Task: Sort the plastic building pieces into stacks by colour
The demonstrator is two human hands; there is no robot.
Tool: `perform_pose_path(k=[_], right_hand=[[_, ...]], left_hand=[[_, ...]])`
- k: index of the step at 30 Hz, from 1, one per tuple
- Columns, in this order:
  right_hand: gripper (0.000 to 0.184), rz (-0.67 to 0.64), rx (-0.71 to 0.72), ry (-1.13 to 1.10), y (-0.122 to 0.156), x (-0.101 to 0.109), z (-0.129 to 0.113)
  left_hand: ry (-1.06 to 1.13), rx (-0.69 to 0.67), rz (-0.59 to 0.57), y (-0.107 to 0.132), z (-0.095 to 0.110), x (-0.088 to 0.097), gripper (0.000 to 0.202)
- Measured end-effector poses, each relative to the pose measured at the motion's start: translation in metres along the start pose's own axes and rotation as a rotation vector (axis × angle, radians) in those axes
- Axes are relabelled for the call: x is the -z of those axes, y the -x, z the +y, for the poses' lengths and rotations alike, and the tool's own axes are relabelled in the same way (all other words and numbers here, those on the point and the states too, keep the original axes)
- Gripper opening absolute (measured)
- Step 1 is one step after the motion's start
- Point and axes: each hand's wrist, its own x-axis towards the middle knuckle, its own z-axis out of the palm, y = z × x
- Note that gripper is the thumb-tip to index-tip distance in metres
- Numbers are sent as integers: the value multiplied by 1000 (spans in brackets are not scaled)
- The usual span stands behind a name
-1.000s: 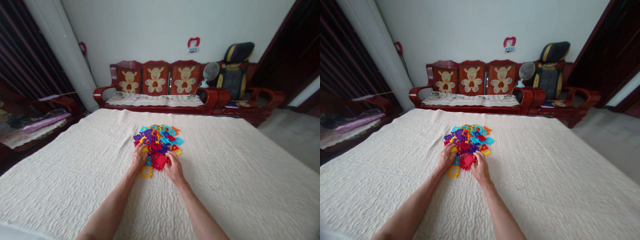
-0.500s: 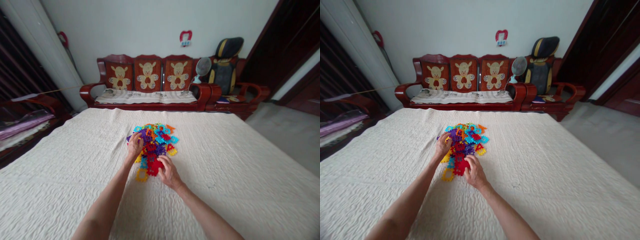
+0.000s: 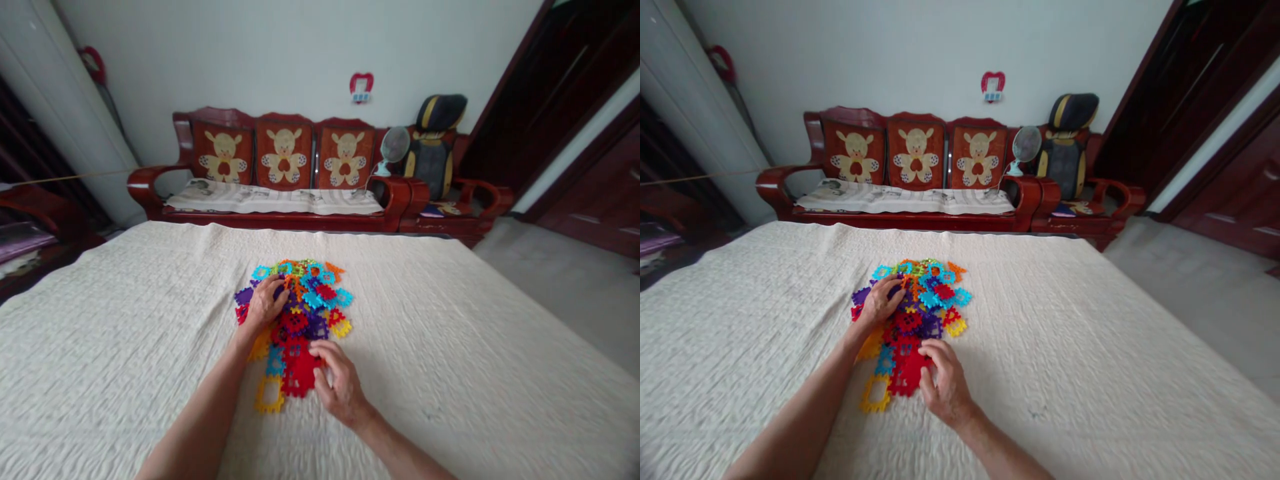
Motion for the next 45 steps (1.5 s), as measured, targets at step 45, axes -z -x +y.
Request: perform_pose_path(k=[45], right_hand=[[15, -54, 69, 58, -244, -37, 95]], left_hand=[[45, 320, -113, -2, -59, 38, 37]])
